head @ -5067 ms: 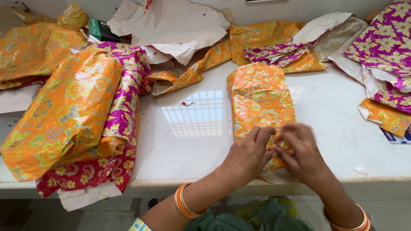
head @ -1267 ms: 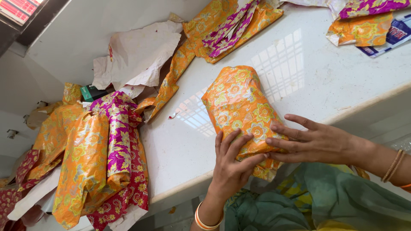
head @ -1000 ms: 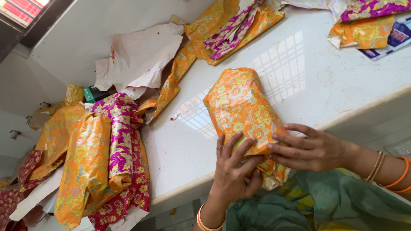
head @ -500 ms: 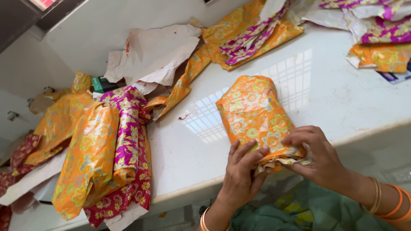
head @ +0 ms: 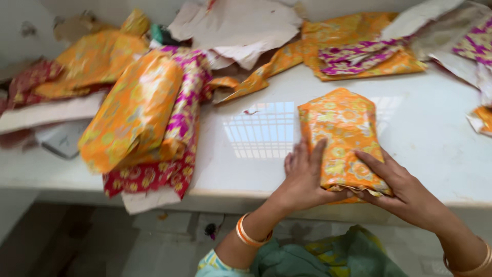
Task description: The person wraps several small boxes using colorful patterned paper. They fold the paper around each box, tuck the edges, and place the finished packages on a pile.
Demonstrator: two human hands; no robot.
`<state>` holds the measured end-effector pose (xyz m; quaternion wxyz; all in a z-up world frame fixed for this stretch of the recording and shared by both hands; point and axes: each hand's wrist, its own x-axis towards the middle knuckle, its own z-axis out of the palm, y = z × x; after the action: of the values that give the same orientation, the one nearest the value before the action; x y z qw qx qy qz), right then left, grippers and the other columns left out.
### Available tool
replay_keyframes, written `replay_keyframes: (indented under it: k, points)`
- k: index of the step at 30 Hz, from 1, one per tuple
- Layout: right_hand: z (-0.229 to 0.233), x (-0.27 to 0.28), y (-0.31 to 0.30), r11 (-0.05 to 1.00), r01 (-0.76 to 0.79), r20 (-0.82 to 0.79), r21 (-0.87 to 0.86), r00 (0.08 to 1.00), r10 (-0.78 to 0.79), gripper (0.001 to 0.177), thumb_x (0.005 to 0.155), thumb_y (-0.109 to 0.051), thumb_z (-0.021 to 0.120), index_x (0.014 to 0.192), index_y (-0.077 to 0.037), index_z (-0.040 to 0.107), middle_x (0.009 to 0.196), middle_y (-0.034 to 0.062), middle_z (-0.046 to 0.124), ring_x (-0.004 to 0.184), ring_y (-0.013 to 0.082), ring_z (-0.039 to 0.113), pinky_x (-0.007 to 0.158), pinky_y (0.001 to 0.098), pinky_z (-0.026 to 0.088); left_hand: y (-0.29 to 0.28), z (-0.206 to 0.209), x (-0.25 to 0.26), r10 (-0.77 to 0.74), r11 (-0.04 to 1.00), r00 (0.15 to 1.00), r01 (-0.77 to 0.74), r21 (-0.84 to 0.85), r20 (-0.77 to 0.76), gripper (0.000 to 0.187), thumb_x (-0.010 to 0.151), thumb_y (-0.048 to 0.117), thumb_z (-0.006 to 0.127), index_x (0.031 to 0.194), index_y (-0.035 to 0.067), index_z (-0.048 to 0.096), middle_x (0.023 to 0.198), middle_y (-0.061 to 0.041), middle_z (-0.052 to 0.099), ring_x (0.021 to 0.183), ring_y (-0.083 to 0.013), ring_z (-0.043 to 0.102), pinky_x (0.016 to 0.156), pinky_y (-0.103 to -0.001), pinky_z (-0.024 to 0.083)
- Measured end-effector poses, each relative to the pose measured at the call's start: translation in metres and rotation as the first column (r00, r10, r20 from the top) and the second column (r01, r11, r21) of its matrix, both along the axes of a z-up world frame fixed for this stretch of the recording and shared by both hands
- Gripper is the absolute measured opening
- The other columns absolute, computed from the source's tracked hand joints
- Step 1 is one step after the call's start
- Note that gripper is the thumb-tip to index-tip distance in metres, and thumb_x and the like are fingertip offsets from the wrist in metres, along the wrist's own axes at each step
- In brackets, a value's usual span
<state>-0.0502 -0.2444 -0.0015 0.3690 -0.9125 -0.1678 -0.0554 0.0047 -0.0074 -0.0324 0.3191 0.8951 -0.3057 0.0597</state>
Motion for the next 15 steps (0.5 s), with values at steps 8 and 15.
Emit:
replay_keyframes:
  k: [8, 15]
  points:
    - [-0.016, -0.010, 0.021, 0.997, 0.000, 0.091, 0.071, 0.996, -0.007, 0.084, 0.076, -0.011, 0.076, 0.152, -0.014, 0.041, 0.156, 0.0172, 0.040, 0.131, 0.0285, 0.054, 0.099, 0.0362, 0.049, 0.009, -0.024, 0.005, -0.264, 0.887, 0.964, 0.236, -0.397, -0.018, 0.127, 0.069, 0.046, 0.090, 0.169, 0.017, 0.016, 0.167, -0.045, 0.003, 0.159, -0.0604, 0.002, 0.126, -0.056, 0.026]
    - [-0.011, -0.019, 0.071, 0.982, -0.017, 0.255, 0.189, 0.966, -0.033, 0.083, 0.076, -0.006, 0.075, 0.152, -0.002, 0.041, 0.157, 0.0198, 0.038, 0.136, 0.0290, 0.050, 0.103, 0.0358, 0.047, 0.046, -0.008, -0.003, -0.241, 0.801, 0.969, 0.228, -0.554, 0.050, 0.120, 0.064, 0.034, 0.092, 0.166, 0.018, 0.032, 0.172, -0.035, 0.014, 0.163, -0.0496, 0.017, 0.127, -0.050, 0.032]
